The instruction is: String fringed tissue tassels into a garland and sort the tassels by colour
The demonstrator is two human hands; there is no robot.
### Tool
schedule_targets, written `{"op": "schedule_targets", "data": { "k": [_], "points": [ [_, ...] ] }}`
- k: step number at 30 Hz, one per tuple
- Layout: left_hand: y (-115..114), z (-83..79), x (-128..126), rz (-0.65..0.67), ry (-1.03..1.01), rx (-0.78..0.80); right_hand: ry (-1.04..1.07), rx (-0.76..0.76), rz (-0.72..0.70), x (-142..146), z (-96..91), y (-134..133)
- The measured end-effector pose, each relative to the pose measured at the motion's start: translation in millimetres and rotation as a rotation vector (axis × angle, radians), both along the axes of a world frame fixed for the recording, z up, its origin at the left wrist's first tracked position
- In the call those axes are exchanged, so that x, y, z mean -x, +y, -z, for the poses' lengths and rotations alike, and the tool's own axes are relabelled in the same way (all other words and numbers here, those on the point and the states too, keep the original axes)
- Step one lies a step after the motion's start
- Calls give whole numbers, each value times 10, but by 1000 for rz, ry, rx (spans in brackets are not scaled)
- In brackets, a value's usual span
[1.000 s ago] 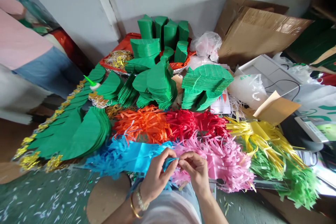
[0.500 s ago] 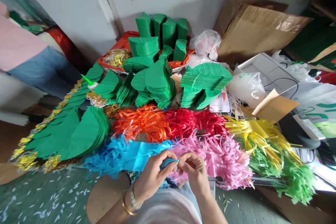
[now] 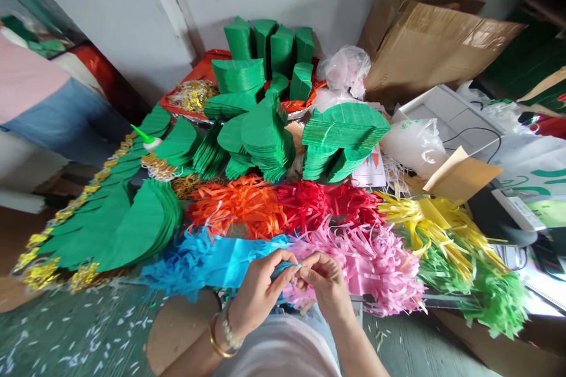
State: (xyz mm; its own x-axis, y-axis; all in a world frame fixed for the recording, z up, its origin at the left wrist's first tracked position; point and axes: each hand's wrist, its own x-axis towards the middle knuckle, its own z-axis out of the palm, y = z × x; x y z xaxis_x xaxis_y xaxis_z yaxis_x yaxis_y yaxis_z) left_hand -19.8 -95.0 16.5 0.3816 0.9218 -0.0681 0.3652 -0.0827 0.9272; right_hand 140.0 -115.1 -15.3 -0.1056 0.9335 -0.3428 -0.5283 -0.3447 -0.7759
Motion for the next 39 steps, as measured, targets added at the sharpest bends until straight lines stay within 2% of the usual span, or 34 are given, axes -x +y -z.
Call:
{"op": "schedule_targets", "data": {
  "k": [3, 8, 12, 21, 28, 34, 39],
  "points": [
    [1, -25, -9, -20, 15, 5, -139, -52, 40, -21, -25, -5],
    [49, -104, 43, 44, 72, 10, -287, -104, 55, -74, -53, -16],
    [88, -81, 68, 23, 48, 62, -294, -117, 18, -73, -59, -24],
    [30, -80, 52, 4, 60, 78, -274, -82, 61, -23, -68, -28],
    [-2, -40, 28, 14, -43, 211, -65, -34, -17, -41, -25, 6],
    [79, -77, 81, 67, 36, 97, -26, 1, -56, -51, 12, -12],
    [106, -93, 93, 109, 70, 56, -191, -62, -24, -31, -34, -35]
  ]
}}
